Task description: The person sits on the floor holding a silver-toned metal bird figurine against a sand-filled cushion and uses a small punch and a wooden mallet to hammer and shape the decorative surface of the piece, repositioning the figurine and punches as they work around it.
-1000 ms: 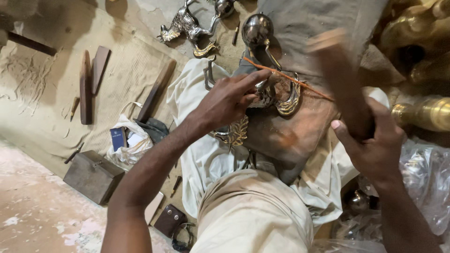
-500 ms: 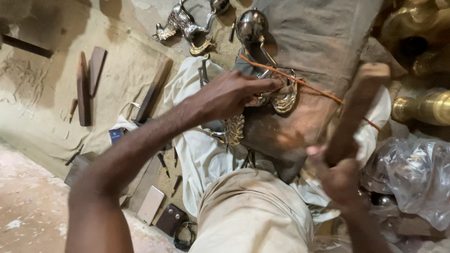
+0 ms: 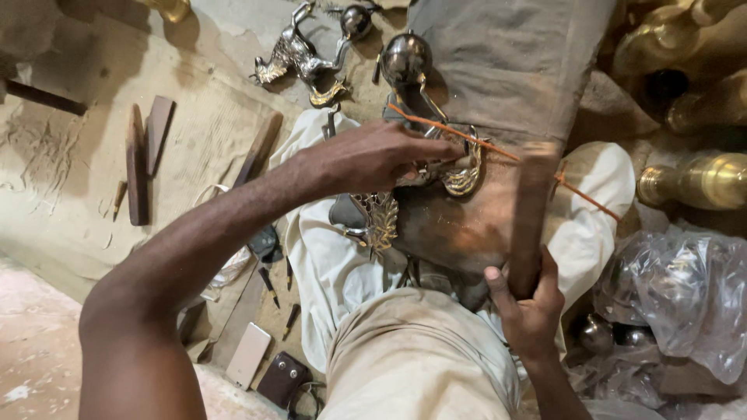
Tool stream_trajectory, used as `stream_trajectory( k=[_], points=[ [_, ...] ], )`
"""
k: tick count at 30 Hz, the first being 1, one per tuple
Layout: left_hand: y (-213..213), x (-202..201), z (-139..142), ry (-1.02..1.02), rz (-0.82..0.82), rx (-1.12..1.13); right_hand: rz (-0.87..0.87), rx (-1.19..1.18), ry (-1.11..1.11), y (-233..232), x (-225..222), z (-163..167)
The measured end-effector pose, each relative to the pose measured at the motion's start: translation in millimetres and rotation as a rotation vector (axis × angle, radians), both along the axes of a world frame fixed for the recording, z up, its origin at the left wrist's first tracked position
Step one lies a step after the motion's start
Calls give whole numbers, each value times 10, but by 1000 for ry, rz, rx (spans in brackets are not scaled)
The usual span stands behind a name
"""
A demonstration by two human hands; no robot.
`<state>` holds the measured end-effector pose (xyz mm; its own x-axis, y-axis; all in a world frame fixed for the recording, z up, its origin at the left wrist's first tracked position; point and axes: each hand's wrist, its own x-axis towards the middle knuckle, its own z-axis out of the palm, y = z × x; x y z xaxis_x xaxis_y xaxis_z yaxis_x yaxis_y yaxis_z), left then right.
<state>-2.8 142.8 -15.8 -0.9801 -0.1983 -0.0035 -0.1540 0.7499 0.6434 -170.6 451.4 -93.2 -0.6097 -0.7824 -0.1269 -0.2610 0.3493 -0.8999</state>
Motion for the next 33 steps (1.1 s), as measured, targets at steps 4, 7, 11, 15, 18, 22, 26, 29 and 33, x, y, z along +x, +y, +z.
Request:
stream_trajectory(
  k=[4, 7, 11, 15, 18, 22, 26, 29, 33],
  points=[
    [2, 14, -31, 21, -18, -3, 202, 148, 493, -137, -132, 95],
    [-11, 21, -71, 37, 16, -44, 11, -18, 128, -218, -202, 187],
    [-63, 110, -122, 54, 137, 88, 223, 125, 324, -270, -282, 318],
    [-384, 301, -91, 302, 449, 329, 90, 205, 308, -299, -304, 343],
    [-330, 434, -133, 264, 567, 569, 85, 212, 285, -287, -304, 296],
    [-199, 368, -243, 272, 456, 718, 60, 180, 349, -244, -322, 220],
    [-134, 74, -346, 240, 280, 665, 61, 166, 346, -193, -358, 190],
    [-163, -108, -317, 280, 66, 411, 46, 135, 363, -159, -352, 185],
    [-191, -246, -158, 119, -49, 168, 39, 128, 383, -128, -285, 174]
  ],
)
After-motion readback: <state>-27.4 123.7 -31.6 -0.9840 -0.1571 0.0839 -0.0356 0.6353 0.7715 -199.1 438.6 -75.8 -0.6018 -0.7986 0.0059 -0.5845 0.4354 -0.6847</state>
